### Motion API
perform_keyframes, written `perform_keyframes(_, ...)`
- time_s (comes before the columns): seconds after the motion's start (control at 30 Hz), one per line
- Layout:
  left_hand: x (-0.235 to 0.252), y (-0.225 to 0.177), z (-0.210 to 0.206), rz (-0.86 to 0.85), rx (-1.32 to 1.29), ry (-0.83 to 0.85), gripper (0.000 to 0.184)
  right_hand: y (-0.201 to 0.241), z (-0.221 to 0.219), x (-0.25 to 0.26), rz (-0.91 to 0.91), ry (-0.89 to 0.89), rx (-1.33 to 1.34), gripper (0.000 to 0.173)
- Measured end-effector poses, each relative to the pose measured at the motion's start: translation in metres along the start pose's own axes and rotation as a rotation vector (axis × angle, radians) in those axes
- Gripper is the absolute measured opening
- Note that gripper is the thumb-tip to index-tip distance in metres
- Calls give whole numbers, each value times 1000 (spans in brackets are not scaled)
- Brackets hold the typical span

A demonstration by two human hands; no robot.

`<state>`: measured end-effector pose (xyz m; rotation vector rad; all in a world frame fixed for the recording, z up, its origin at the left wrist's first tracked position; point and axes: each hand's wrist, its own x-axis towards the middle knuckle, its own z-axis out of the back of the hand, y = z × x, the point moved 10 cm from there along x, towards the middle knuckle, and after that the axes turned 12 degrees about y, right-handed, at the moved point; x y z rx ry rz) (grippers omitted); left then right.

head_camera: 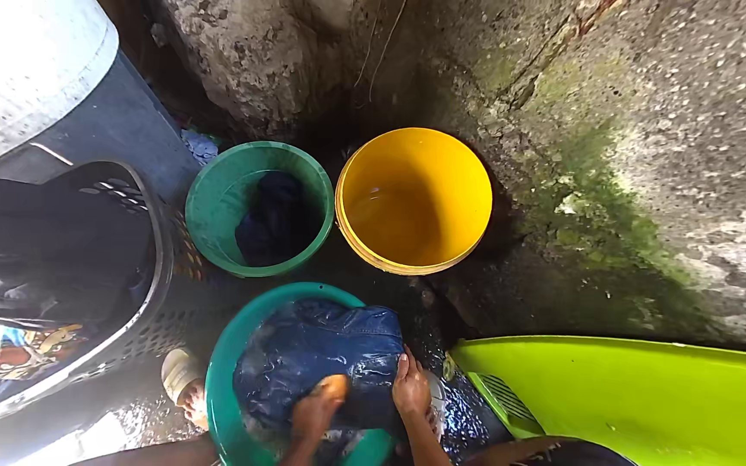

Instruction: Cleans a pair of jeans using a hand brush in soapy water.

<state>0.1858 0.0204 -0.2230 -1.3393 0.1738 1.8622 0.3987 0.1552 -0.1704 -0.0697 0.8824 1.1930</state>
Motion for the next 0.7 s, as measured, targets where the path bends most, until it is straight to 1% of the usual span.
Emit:
perform_keyframes(0.07, 9, 72, 24, 193, 107, 46, 60, 2, 2, 0, 2, -36, -28, 49)
perform_keyframes(0.1, 6, 92, 38, 274, 124, 49, 59, 3, 1, 0, -2, -43, -32, 49)
perform_keyframes(0.13, 0, 95, 50, 319, 120, 29, 56, 3, 2, 1, -7, -49, -35, 49)
perform_keyframes(0.17, -10, 85, 56, 313, 108, 10, 53, 2, 2, 1, -18, -47, -38, 50)
perform_keyframes(0.2, -18, 66, 56, 246, 99, -6, 53, 1, 3, 0, -26, -49, -43, 50)
perform_keyframes(0.23, -25, 40, 52, 125, 88, -15, 54, 1, 3, 0, -33, -56, -50, 50)
perform_keyframes(0.3, -29, -7, 27, -112, 107, 53, 68, 3, 5, -2, -47, -96, -72, 50)
perform_keyframes(0.33, -24, -21, 11, -179, 151, 92, 74, 9, 8, -6, -30, -110, -84, 50)
perform_keyframes(0.37, -18, -28, -2, -217, 185, 93, 73, 20, 11, -15, 22, -108, -108, 53)
perform_keyframes(0.4, -11, -30, -6, -224, 198, 69, 65, 40, 12, -27, 117, -84, -154, 54)
perform_keyframes(0.43, -5, -29, -1, -197, 179, 36, 53, 62, 7, -43, 216, -17, -243, 49)
perform_keyframes(0.47, -4, -27, 11, -146, 119, 2, 45, 79, -7, -61, 275, 126, -354, 43)
perform_keyframes(0.5, -7, -28, 28, -90, 50, -11, 41, 85, -32, -77, 294, 350, -449, 39)
perform_keyframes(0.53, -13, -36, 48, -52, 18, 8, 43, 78, -65, -90, 296, 629, -492, 39)
perform_keyframes(0.57, -25, -49, 69, -57, 11, 23, 46, 62, -99, -97, 335, 857, -469, 39)
perform_keyframes(0.6, -46, -67, 87, -93, 19, 27, 46, 46, -126, -102, 401, 1014, -446, 39)
perform_keyframes(0.63, -73, -86, 101, -149, 34, 34, 46, 38, -139, -107, 493, 1126, -442, 39)
perform_keyframes(0.67, -103, -103, 110, -218, 45, 31, 44, 43, -138, -123, 504, 1209, -529, 40)
perform_keyframes(0.7, -133, -117, 115, -305, 34, 1, 41, 51, -120, -153, 92, 1167, -665, 43)
